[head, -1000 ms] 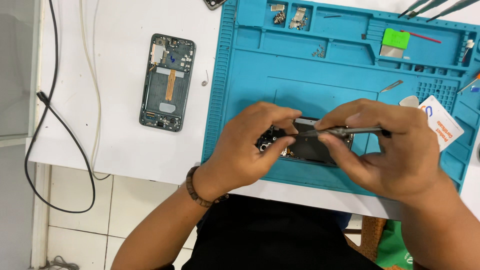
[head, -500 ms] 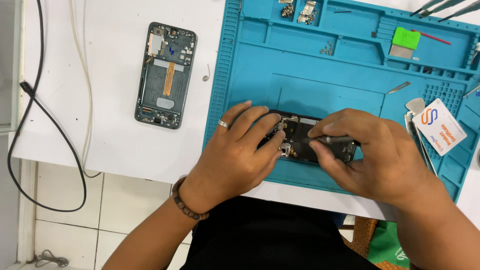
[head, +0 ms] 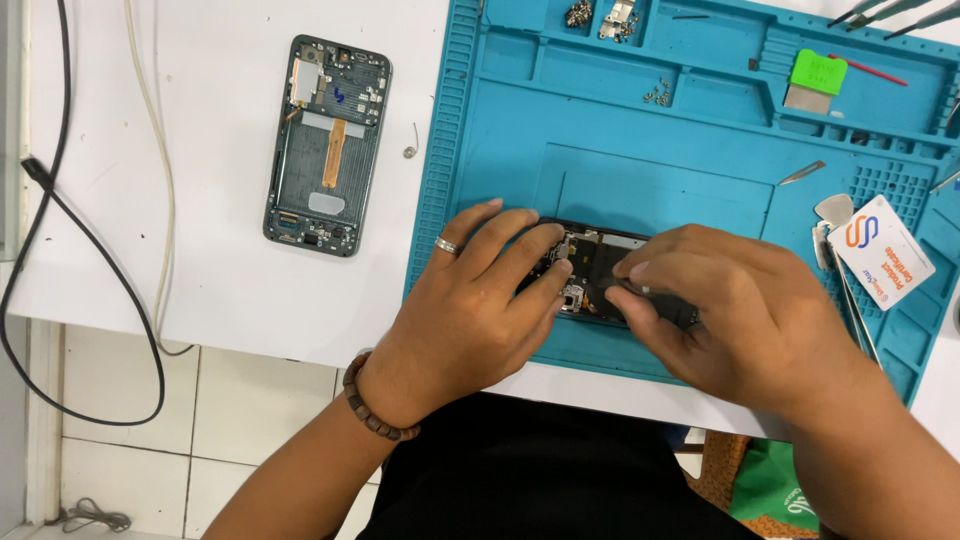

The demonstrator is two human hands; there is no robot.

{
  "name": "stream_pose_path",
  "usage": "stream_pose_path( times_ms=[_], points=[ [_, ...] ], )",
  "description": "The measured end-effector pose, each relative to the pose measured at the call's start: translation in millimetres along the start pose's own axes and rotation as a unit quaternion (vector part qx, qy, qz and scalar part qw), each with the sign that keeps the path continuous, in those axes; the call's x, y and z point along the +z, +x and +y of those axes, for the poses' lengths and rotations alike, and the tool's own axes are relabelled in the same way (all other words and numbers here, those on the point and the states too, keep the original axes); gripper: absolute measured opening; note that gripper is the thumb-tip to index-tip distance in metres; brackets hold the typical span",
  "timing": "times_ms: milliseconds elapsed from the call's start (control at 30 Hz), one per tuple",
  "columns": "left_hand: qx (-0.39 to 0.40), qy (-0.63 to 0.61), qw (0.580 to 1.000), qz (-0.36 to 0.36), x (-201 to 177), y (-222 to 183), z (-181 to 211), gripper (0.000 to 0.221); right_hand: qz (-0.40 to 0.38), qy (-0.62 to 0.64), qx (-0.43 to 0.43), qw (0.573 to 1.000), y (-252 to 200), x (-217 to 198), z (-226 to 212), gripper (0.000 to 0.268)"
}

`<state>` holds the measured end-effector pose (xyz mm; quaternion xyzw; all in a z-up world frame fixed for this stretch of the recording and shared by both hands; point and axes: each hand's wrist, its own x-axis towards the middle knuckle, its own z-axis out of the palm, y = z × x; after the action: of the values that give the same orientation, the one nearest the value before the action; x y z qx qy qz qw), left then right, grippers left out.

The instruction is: The person reassembles a disassembled smartphone on a blue work mat. They place the battery, connect ribbon cables, and secure internal components using a screwdriver. The person handles the phone, battery, screws, and tools throughout the process.

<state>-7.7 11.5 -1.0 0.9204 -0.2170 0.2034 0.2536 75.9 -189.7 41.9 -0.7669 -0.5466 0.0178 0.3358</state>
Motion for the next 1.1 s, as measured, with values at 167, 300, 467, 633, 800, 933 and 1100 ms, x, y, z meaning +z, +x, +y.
stream_pose_path(
  times_ms=[167,300,467,633,800,933,1100],
  points=[
    [-0.002,0.007,1.0,0.006,0.3,0.6,1.1,0.012,-0.018,-0.081,-0.032,0.996,7.5,-4.6,-9.0,0.027],
    [-0.004,0.012,1.0,0.007,-1.8,1.0,2.0,0.012,-0.051,-0.099,-0.024,0.993,5.2,-6.9,-10.4,0.037],
    [-0.005,0.017,1.0,0.012,0.0,-1.0,1.9,0.011,-0.027,-0.087,-0.022,0.996,4.4,-3.2,-9.7,0.025],
    [-0.008,0.027,1.0,0.005,-0.6,-1.1,1.6,0.012,-0.036,-0.138,-0.017,0.99,4.1,-4.5,-10.3,0.037],
    [-0.011,0.021,1.0,0.015,-1.3,0.0,2.0,0.011,0.024,-0.152,-0.039,0.987,-4.9,3.5,-1.8,0.034],
    [-0.013,0.03,0.999,0.018,-1.6,-0.5,1.7,0.01,-0.015,-0.173,-0.034,0.984,-0.6,-1.2,-4.7,0.038],
    [-0.013,0.021,1.0,0.016,-1.6,0.3,1.6,0.01,0.021,-0.144,-0.028,0.989,-6.8,5.3,0.9,0.031]
  ],
)
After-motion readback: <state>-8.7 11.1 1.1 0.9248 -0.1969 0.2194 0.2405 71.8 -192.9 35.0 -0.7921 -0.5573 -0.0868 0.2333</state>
